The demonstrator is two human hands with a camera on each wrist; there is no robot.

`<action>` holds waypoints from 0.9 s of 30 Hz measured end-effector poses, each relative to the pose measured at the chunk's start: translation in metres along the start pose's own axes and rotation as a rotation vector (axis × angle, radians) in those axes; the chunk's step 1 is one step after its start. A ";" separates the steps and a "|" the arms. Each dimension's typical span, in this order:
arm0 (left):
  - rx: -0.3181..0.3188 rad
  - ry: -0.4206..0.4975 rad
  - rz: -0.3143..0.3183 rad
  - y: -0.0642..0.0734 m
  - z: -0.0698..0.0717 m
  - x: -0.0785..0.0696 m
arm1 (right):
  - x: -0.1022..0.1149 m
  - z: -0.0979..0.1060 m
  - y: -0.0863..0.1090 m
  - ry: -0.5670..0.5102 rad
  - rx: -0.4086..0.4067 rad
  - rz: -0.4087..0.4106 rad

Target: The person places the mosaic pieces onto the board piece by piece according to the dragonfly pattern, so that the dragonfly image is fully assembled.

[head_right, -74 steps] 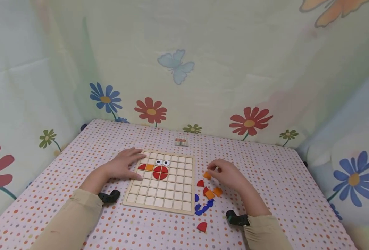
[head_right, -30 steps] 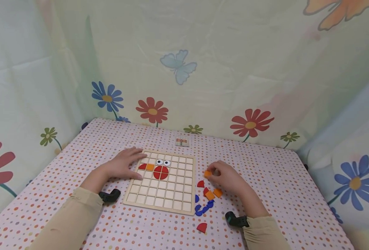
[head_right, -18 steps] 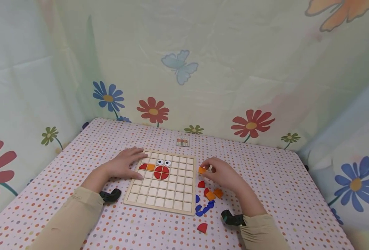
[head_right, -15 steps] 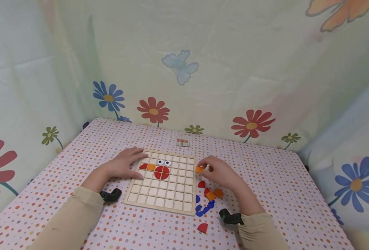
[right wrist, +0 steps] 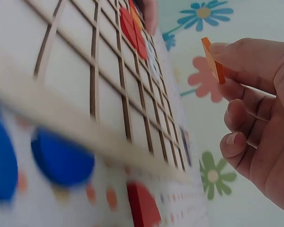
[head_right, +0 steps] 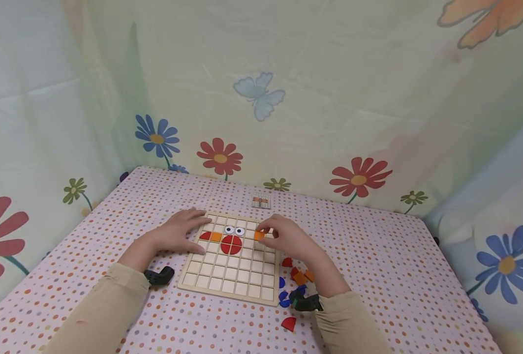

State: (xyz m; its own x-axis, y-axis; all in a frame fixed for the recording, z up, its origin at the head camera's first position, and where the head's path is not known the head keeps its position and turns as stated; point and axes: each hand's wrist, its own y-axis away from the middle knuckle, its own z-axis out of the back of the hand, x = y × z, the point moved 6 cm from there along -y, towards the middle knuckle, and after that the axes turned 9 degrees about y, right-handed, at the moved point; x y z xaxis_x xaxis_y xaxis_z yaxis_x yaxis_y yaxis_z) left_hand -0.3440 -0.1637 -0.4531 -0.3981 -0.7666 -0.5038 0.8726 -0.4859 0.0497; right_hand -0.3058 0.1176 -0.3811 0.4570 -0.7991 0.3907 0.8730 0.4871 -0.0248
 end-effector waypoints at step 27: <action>-0.005 -0.001 -0.032 0.000 0.000 0.002 | 0.065 -0.071 -0.064 -0.029 0.088 0.096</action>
State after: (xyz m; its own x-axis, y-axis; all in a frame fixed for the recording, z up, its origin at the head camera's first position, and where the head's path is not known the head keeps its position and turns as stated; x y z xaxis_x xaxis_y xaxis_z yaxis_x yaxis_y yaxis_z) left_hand -0.3450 -0.1657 -0.4539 -0.4265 -0.7512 -0.5038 0.8608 -0.5081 0.0288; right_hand -0.3195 0.0094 -0.4196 0.5317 -0.7371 0.4171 0.8063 0.5913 0.0172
